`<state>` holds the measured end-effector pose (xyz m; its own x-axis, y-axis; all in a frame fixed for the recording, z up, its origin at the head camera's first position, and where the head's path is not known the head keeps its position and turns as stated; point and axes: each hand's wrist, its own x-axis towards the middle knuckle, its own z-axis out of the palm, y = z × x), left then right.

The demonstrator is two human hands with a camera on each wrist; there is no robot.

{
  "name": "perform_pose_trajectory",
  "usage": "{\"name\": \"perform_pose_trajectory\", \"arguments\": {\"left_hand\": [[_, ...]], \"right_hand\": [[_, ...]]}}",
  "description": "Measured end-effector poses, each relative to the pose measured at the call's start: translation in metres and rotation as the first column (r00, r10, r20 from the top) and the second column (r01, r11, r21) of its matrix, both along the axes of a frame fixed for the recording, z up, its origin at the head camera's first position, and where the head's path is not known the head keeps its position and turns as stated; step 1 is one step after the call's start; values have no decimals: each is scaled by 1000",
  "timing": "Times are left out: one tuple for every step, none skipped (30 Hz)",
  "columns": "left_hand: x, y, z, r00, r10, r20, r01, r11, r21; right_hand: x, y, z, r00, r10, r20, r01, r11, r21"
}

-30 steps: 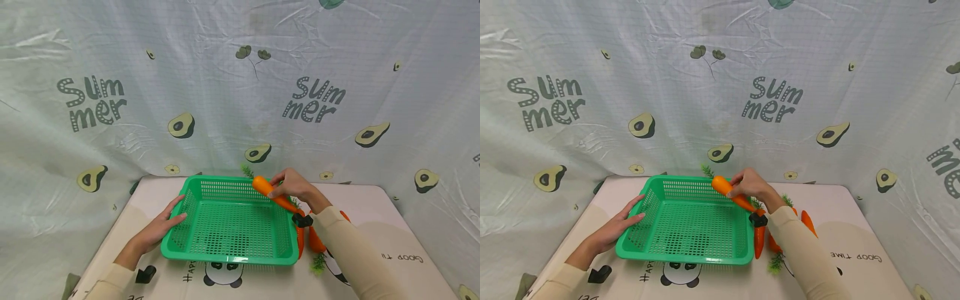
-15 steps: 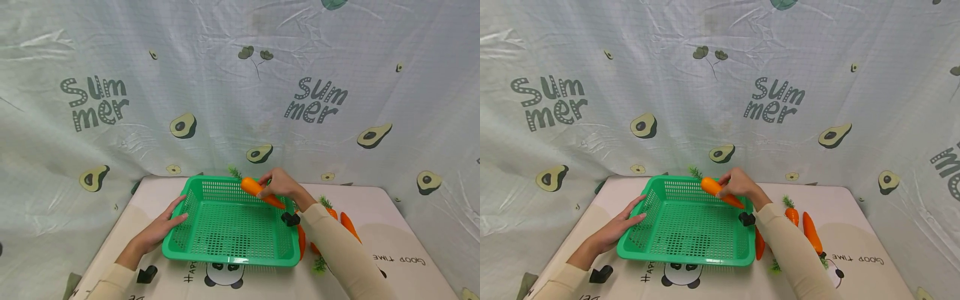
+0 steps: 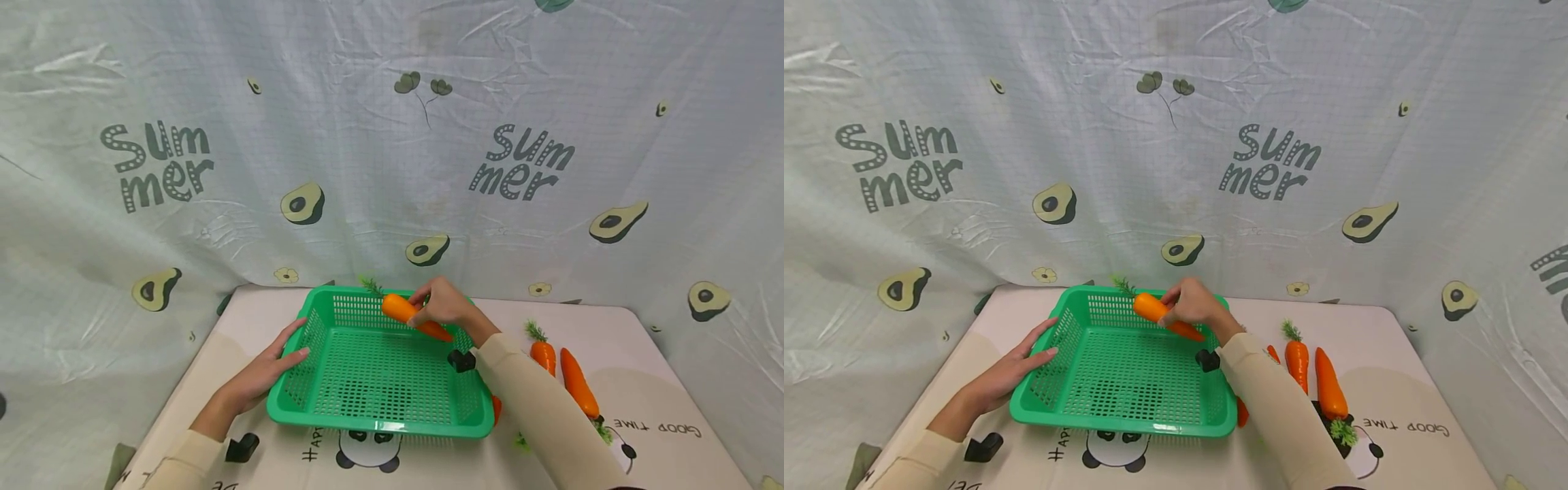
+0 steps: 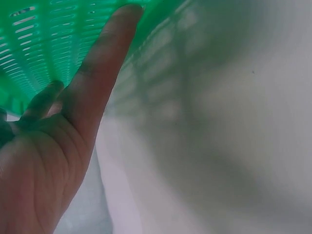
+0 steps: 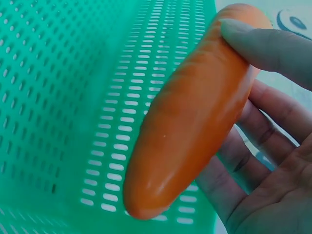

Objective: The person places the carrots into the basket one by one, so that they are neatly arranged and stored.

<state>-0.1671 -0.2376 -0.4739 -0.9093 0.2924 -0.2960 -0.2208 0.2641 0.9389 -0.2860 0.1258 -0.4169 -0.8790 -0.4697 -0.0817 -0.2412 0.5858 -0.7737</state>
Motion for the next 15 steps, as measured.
{"name": "perform_pose_trajectory", "arguments": {"left_hand": [[0, 0, 0, 1000, -1, 2, 1, 1000, 2], [0, 0, 0, 1000, -4, 2, 3, 1000, 4], [0, 0, 0, 1000, -6, 2, 6, 1000, 5], [0, 0, 0, 1000, -8, 2, 8, 1000, 6], [0, 0, 1, 1000, -10, 1, 10, 1000, 5], [0, 0, 1, 1000, -9, 0, 9, 1000, 3], [0, 0, 1, 1000, -8, 0, 8, 1000, -1], [0, 0, 1, 1000, -7, -1, 7, 1000, 0], [0, 0, 1, 1000, -6, -2, 6, 1000, -2], [0, 0, 1, 1000, -4, -3, 4, 1000, -2], [0, -1, 1, 1000, -4, -4, 4, 1000, -1], [0, -1, 1, 1000, -4, -4, 4, 1000, 0], [0, -1, 1, 1000, -5, -3, 5, 1000, 3], [0, -1, 1, 1000, -6, -4, 6, 1000, 4], [0, -1, 1, 1000, -6, -5, 6, 1000, 3]], "right_hand": [[0, -2, -1, 1000, 1, -7, -1, 1000, -2], [0, -3, -3, 1000, 1, -13, -1, 1000, -3], [0, -5, -4, 1000, 0, -12, 0, 1000, -2], [1, -6, -4, 1000, -1, -10, 1, 1000, -2], [1, -8, -5, 1000, -1, -10, 1, 1000, -2], [2, -10, -5, 1000, -1, -10, 1, 1000, 0], [2, -11, -6, 1000, -4, -12, 4, 1000, 3], [3, -13, -6, 1000, -6, -13, 7, 1000, 8], [3, -15, -6, 1000, -8, -14, 8, 1000, 11], [3, -17, -7, 1000, -9, -20, 9, 1000, 13], [3, -19, -8, 1000, -11, -26, 11, 1000, 16], [2, -21, -10, 999, -12, -35, 13, 1000, 19], [2, -22, -12, 999, -14, -42, 15, 1000, 21], [2, -24, -14, 999, -15, -50, 16, 1000, 23], [1, -25, -16, 998, -14, -60, 16, 1000, 27]]}}
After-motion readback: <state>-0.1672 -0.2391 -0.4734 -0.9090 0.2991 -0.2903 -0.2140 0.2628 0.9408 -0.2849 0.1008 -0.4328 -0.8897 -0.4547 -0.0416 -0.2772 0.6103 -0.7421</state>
